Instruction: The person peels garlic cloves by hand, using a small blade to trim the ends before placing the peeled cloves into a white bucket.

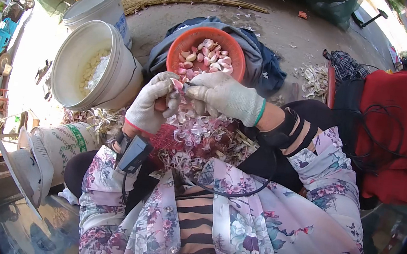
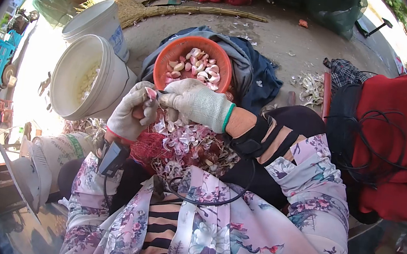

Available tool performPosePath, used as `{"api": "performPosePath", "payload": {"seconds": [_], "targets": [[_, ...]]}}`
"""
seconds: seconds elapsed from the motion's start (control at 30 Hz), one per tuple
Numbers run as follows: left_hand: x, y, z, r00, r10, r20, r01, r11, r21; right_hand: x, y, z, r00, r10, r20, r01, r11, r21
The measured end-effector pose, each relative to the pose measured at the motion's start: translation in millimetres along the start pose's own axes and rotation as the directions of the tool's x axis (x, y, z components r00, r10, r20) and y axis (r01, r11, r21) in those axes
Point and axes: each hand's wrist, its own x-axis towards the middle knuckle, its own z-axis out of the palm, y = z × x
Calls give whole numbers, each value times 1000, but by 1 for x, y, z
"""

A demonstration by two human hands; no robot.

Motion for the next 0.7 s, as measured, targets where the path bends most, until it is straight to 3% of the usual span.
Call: {"api": "performPosePath", "payload": {"seconds": [0.07, 0.13, 0.17, 0.3, 0.4, 0.53, 0.7], "targets": [[-1, 1, 3, 999, -49, 0, 48, 999, 18, 4, 5, 0, 999, -17, -49, 12, 995, -101], [-2, -1, 10, 996, -82, -23, 83, 996, 38, 4, 4, 3, 997, 12, -81, -17, 998, -58], [0, -4, 0, 997, -49, 57, 47, 998, 47, 4, 3, 3, 995, 28, -96, -32, 999, -41], [3, -3, -7, 993, -14, 120, 23, 997, -72, 5, 4, 1, 995, -50, -84, 41, 994, -103], [5, -4, -2, 999, 5, -35, -8, 997, -78, 1, -8, 1, 997, 22, -78, -25, 999, -39], [7, -1, -3, 1000, -20, -13, 20, 999, 25, 3, -3, -1, 997, -26, -67, 27, 999, 21], [6, -2, -2, 973, 120, -197, -90, 984, 153, 5, 2, -4, 996, -34, -86, 34, 999, 5]]}}
